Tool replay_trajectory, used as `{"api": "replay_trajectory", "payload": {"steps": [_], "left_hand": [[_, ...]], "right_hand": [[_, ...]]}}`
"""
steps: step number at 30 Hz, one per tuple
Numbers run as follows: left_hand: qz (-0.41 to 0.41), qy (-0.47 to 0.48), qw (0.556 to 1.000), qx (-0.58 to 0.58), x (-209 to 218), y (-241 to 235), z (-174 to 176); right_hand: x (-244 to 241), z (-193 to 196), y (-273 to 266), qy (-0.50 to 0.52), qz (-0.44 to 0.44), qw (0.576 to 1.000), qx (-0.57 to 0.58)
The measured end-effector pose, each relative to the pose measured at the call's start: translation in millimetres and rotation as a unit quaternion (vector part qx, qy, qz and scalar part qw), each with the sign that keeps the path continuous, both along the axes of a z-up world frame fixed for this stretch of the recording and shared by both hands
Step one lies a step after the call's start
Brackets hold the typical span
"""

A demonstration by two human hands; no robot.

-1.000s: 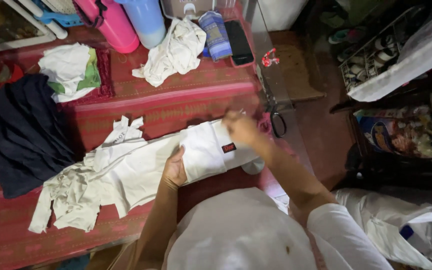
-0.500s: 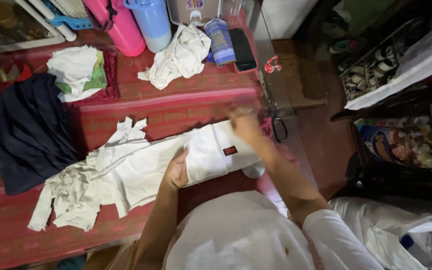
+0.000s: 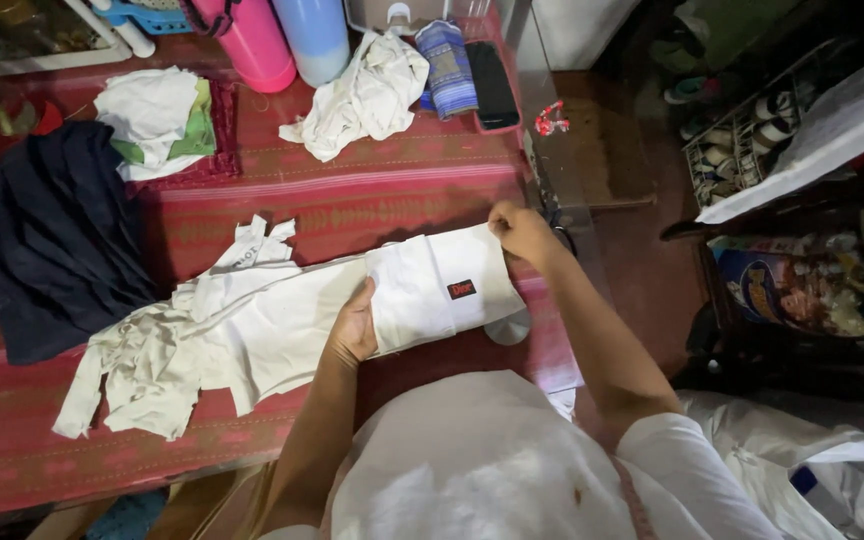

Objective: The person is cutting a piece of white fabric with scissors after folding it on a table.

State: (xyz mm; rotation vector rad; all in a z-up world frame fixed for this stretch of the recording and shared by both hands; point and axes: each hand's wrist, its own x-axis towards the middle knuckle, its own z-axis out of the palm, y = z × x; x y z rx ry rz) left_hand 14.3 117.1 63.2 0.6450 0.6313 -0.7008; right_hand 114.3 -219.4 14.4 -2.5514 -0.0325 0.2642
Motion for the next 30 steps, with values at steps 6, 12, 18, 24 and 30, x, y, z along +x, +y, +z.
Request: {"api": "replay_trajectory", "payload": {"steps": [6,12,18,24,30], "left_hand": [[0.017,-0.002,1.0,-0.001,2.7,-1.3,-9.9],[0.027,-0.002,1.0,-0.016,4.9,-2.2,-25.7],[0.026,0.002,0.999,-0.017,2.2,-0.2,-42.5],[0.051,0.003,0.998,-0.027,-5.0,-6.5,-22.2],[0.057,-0.011,0.998,-0.023,-1.5,-5.6,-23.5]], "right_hand": [[-9.8,46.7,34.3,0.173,-0.045,0.941,0.288],[-10.0,45.1,91.0,0.3,0.068,0.839,0.449],[-17.9,45.0,167.0,0.286,0.086,0.806,0.511],[-25.9,9.5,174.8,0.205,0.06,0.861,0.461],[-48.8,16.3,153.3,0.138,0.097,0.962,0.216]]}}
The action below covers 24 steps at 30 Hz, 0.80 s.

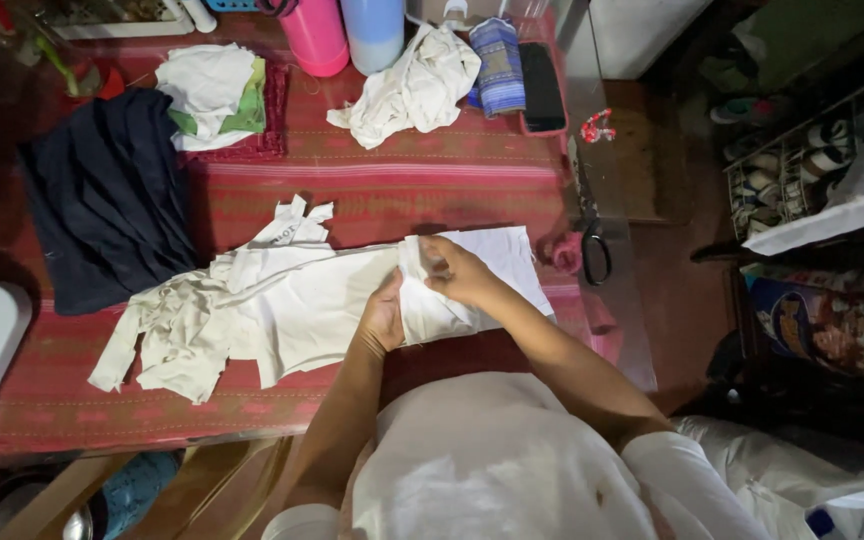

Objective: The person is cutting a piece of white fabric with scissors after folding it on a table.

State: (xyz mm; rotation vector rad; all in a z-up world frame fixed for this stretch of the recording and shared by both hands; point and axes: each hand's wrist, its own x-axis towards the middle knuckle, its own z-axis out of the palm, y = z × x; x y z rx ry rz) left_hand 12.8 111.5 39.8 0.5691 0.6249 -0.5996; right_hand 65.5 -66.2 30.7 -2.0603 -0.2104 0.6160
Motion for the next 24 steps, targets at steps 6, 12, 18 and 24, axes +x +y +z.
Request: {"api": "replay_trajectory", "payload": {"steps": [6,12,18,24], "left_hand": [[0.02,-0.087,0.994,0.056,-6.5,-3.7,17.5],[0.061,-0.122,0.987,0.085,-17.9,-10.7,23.6],[0.1,-0.133,0.984,0.066,-23.0,-10.7,-7.1],[0.117,-0.112,0.987,0.016,-21.2,-4.3,-68.1]], "right_hand": [[-15.0,18.4,3.3,-0.084,0.034,0.982,-0.163],[-31.1,35.0,27.2,-0.103,0.016,0.991,-0.08],[-53.6,48.8,42.8,-0.163,-0.032,0.982,-0.095],[-58.9,49.0,45.8,-0.16,0.026,0.986,-0.04]]}}
